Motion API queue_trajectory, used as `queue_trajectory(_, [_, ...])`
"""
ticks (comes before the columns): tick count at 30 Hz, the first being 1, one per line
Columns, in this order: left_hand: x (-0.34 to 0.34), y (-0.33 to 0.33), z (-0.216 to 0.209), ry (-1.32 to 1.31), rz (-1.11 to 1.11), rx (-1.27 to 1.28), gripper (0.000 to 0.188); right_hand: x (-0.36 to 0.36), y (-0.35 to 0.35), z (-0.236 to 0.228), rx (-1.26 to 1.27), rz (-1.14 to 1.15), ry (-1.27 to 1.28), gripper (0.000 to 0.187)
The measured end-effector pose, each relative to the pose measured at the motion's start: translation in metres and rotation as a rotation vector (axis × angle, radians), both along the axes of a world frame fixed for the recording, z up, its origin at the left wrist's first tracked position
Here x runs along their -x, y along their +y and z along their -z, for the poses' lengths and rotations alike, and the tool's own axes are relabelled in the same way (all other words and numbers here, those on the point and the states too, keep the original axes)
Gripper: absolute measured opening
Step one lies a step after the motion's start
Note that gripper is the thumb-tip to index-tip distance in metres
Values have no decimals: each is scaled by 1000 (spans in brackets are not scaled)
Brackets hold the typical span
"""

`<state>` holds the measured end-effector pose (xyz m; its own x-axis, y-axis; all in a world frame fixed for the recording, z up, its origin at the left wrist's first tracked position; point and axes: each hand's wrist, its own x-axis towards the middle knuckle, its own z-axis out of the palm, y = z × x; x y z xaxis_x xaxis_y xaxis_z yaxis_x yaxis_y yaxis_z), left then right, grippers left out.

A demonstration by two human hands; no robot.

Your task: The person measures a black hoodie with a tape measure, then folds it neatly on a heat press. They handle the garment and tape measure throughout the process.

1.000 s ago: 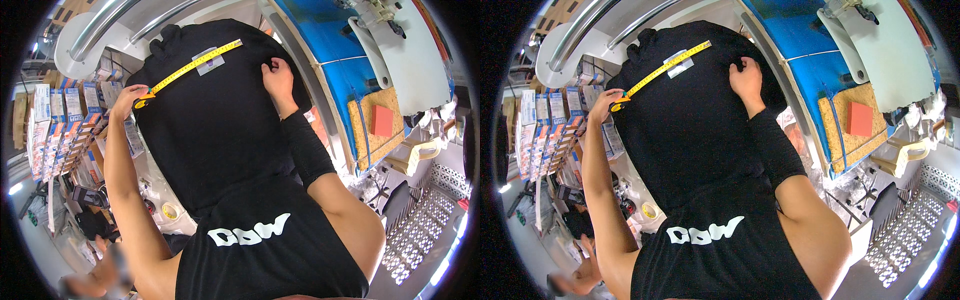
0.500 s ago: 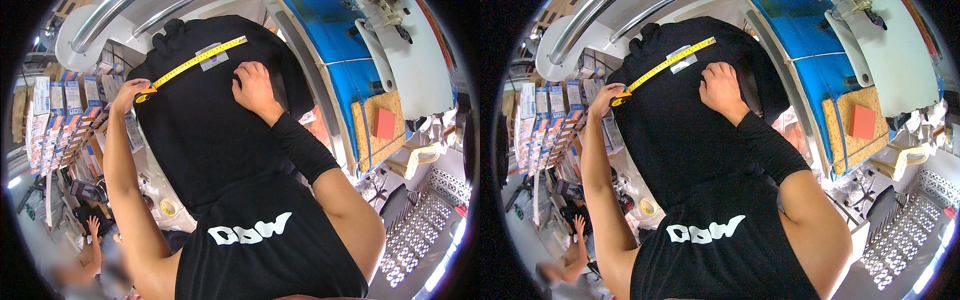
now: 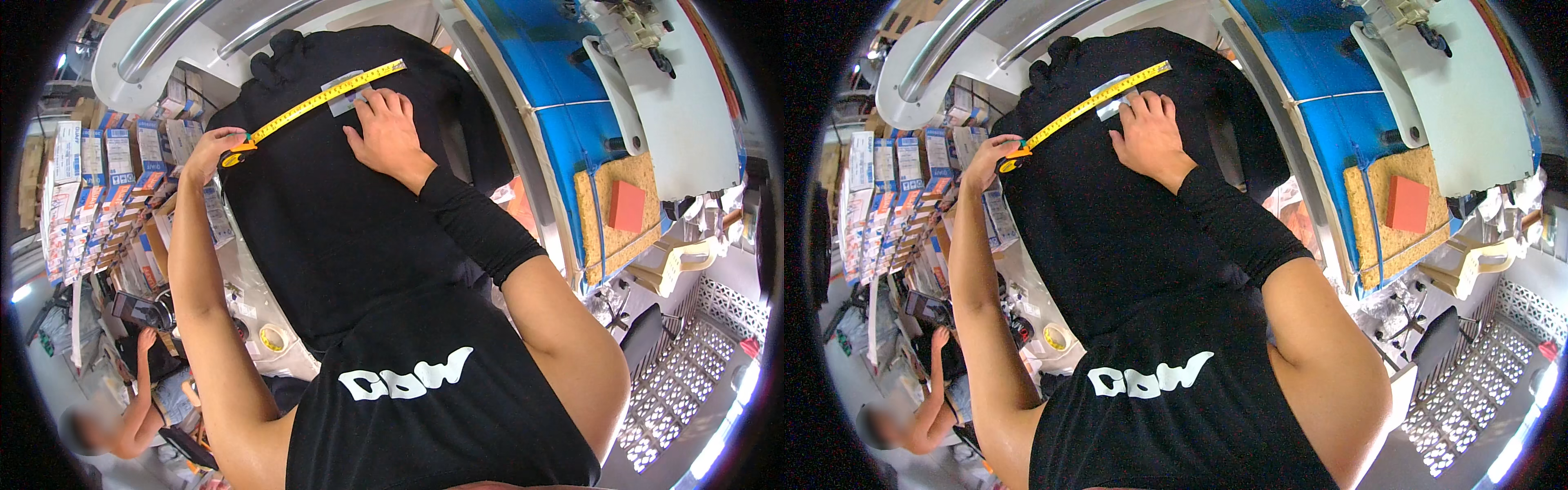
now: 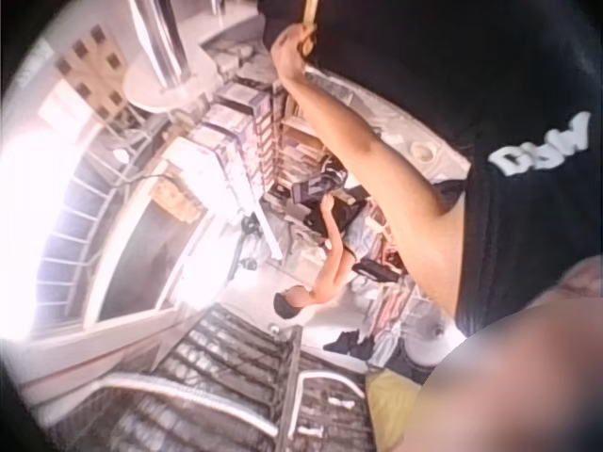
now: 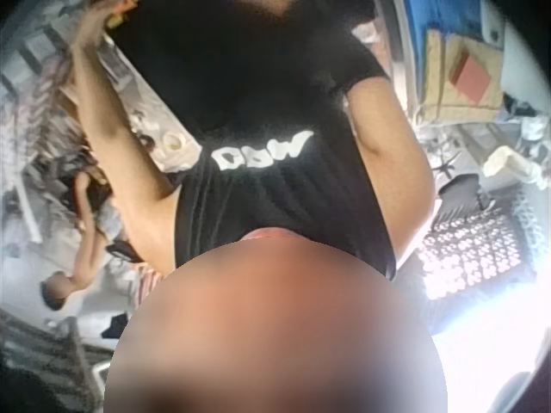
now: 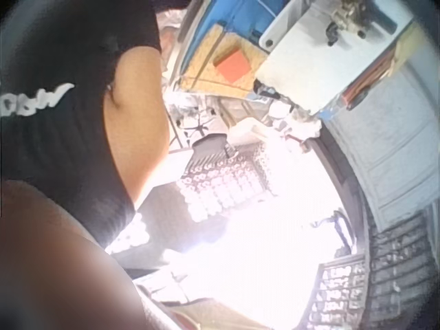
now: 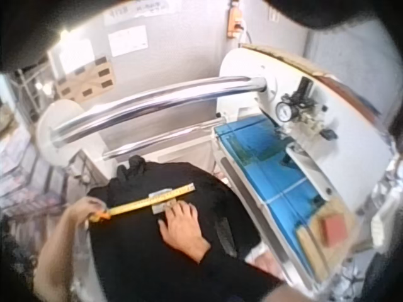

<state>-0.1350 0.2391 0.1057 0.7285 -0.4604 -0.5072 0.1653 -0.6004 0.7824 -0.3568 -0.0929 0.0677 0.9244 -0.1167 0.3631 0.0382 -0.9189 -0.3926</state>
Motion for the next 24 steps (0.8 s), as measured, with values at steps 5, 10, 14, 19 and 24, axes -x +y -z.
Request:
queue_trajectory(5, [1,-2,-2,-4,-2,-24,44,0,0,4,14,2,-50,51])
queue_trajectory(10, [1,-1,-2,17,-3,-16,44,3,-2,8,-27,-9,-68,40])
queue_trajectory(14, [1,-1,-1,20,-8,-14,44,4,-3,11,-56,-25,-153,23])
queue_trajectory(19, [4,-1,-5,6,-21,-12,45,3,-6,15,-121,-25,-190,13])
queue_trajectory(24, [8,1,-8,77,-88,70,46,3,-5,20,-149,-15,-219,10])
